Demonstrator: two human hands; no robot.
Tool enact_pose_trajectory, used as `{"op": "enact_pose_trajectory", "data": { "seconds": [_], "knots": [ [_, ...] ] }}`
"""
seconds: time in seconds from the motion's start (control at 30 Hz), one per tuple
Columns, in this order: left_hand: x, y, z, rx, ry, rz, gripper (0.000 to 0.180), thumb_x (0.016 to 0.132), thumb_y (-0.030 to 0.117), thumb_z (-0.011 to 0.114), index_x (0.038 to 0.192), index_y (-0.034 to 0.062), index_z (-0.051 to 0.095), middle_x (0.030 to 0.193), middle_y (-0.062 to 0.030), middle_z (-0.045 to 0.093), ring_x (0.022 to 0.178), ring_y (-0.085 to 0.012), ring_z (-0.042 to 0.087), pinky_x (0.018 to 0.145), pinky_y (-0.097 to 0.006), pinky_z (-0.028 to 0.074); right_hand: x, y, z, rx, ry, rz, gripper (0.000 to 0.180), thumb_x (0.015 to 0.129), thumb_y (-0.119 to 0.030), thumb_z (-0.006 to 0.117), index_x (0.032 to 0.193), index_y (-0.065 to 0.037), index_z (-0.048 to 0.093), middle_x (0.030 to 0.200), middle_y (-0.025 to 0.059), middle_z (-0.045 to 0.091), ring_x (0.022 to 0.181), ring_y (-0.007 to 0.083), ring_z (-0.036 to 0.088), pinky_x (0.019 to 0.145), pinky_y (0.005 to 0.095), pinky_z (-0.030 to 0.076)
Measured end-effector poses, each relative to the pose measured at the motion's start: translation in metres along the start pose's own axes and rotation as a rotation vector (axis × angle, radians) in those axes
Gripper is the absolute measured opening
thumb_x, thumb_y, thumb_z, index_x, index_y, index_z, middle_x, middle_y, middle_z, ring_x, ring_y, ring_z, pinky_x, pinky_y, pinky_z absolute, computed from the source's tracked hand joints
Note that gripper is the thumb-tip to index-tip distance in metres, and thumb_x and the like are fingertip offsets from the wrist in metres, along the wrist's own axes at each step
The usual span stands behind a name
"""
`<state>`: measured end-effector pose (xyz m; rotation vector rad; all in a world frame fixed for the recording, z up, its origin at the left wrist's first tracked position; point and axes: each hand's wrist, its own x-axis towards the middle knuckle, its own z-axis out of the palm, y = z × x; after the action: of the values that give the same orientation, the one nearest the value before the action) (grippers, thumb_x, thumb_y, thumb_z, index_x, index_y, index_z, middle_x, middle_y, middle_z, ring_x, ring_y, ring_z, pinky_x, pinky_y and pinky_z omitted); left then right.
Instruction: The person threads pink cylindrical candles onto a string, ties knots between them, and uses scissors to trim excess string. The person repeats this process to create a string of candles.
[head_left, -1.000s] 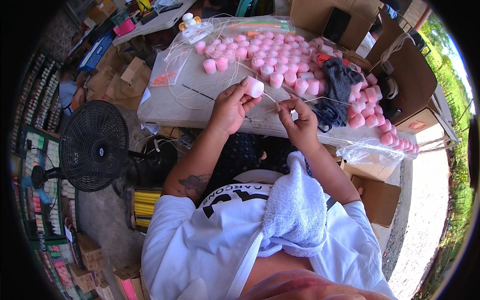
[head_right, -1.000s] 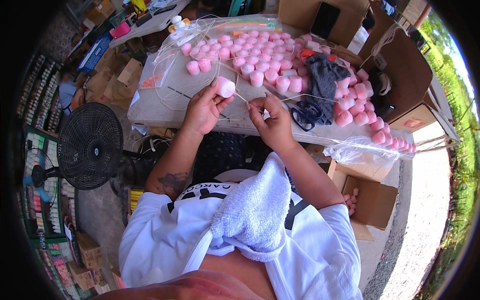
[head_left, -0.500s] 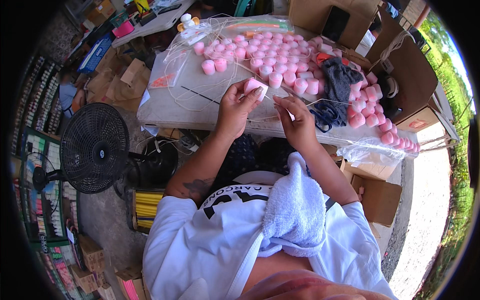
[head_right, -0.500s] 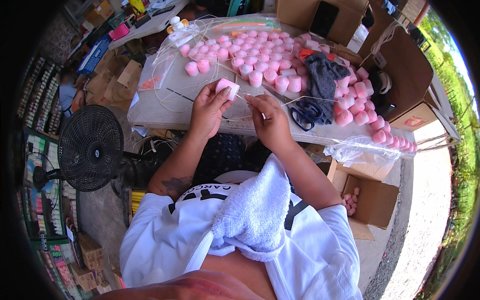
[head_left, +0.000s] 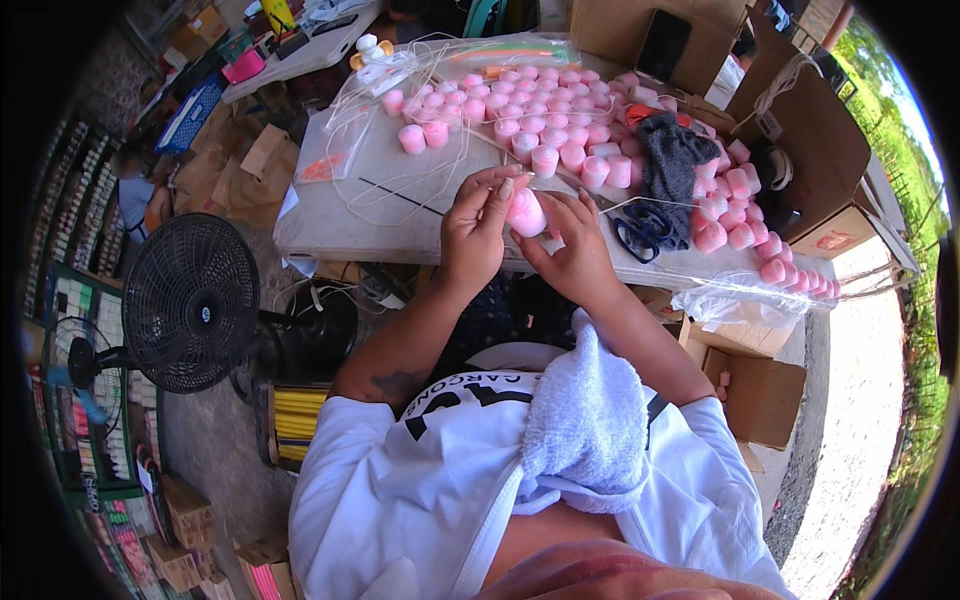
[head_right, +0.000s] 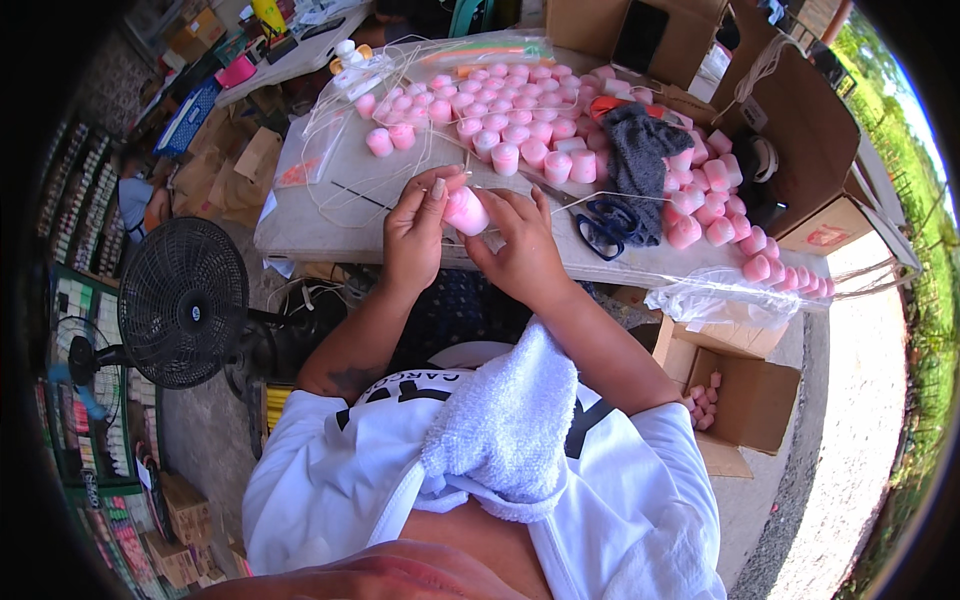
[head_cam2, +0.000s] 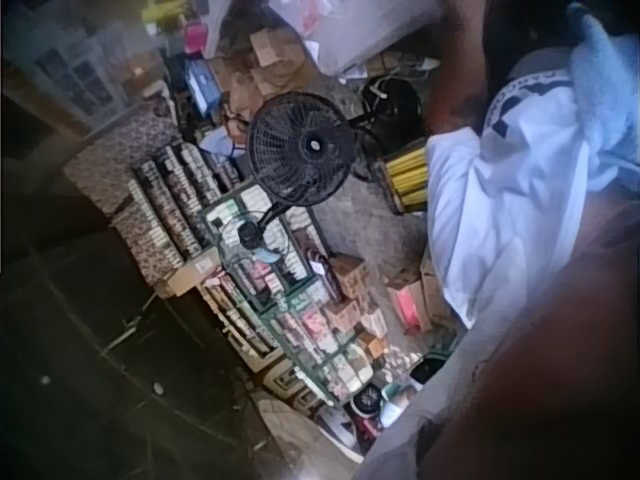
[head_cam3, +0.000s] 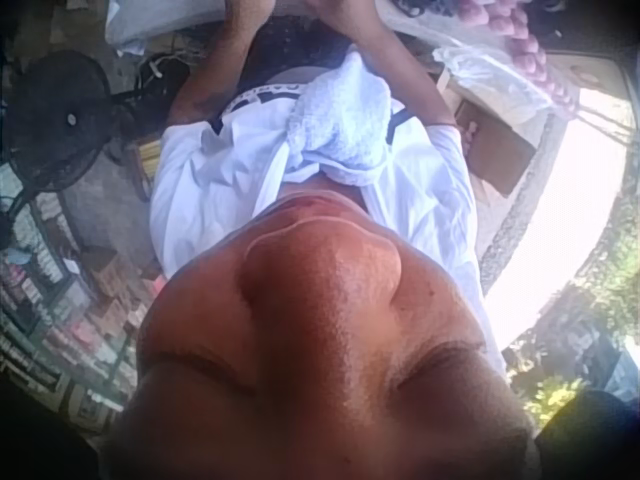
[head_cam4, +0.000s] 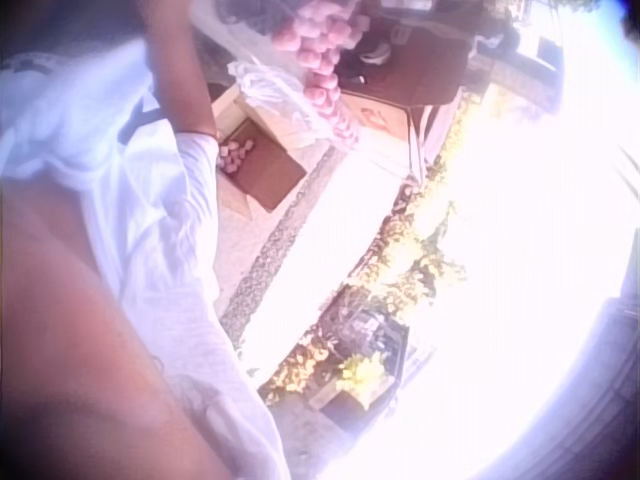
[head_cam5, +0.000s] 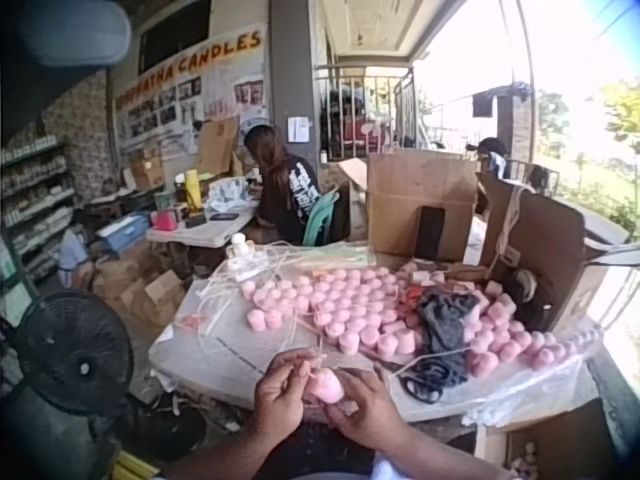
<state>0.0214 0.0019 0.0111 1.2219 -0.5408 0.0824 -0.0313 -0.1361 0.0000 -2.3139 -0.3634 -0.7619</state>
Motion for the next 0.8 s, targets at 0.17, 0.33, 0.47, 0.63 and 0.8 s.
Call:
{"op": "enact_pose_trajectory", "data": {
  "seconds": [0.17,0.33,0.47,0.63,0.8],
  "knots": [
    [0.001,0.008,-0.003,0.544,-0.133,0.347,0.024,0.096,0.011,0.046,0.104,-0.0065,0.06,0.112,-0.0109,0.053,0.1,-0.0172,0.058,0.086,-0.028,0.049,-0.003,-0.01,0.012,0.161,-0.004,0.032,0.06,0.072,-0.014,0.069,0.125,-0.004,0.043,0.112,0.0143,0.057,0.108,0.032,0.053,0.102,0.057,0.022],
    [0.006,0.026,-0.01,0.27,0.025,0.306,0.019,0.094,0.009,0.05,0.098,-0.0045,0.063,0.107,-0.0113,0.056,0.098,-0.0175,0.057,0.085,-0.029,0.047,-0.004,-0.012,0.022,0.139,-0.009,0.033,0.054,0.072,-0.01,0.066,0.12,-0.005,0.041,0.113,0.0124,0.055,0.108,0.0321,0.053,0.103,0.0603,0.019],
    [0.048,0.08,-0.063,0.105,0.261,0.451,0.027,0.098,0.018,0.044,0.1,-0.0039,0.06,0.105,-0.0115,0.059,0.098,-0.0176,0.057,0.087,-0.03,0.047,-0.018,0.008,0.026,-0.142,-0.03,-0.096,0.048,0.074,-0.01,0.065,0.116,-0.009,0.042,0.108,0.0085,0.054,0.106,0.0279,0.054,0.102,0.064,0.015],
    [0.058,0.122,-0.136,0.122,0.503,0.55,0.038,0.097,0.029,0.045,0.106,-0.0054,0.056,0.104,-0.0142,0.06,0.098,-0.0207,0.056,0.093,-0.035,0.043,-0.005,0.039,0.023,-0.334,-0.022,-0.086,0.047,0.073,-0.012,0.064,0.116,-0.014,0.044,0.105,0.0047,0.053,0.106,0.0213,0.054,0.102,0.0657,0.012],
    [0.037,0.133,-0.155,0.095,0.643,0.497,0.038,0.097,0.029,0.045,0.109,-0.0048,0.056,0.106,-0.0133,0.059,0.102,-0.0211,0.054,0.095,-0.036,0.041,0.009,0.046,0.023,-0.495,0.0,-0.035,0.049,0.075,-0.018,0.063,0.122,-0.016,0.048,0.11,0.0058,0.053,0.111,0.0217,0.05,0.102,0.0666,0.011]
  ]
}}
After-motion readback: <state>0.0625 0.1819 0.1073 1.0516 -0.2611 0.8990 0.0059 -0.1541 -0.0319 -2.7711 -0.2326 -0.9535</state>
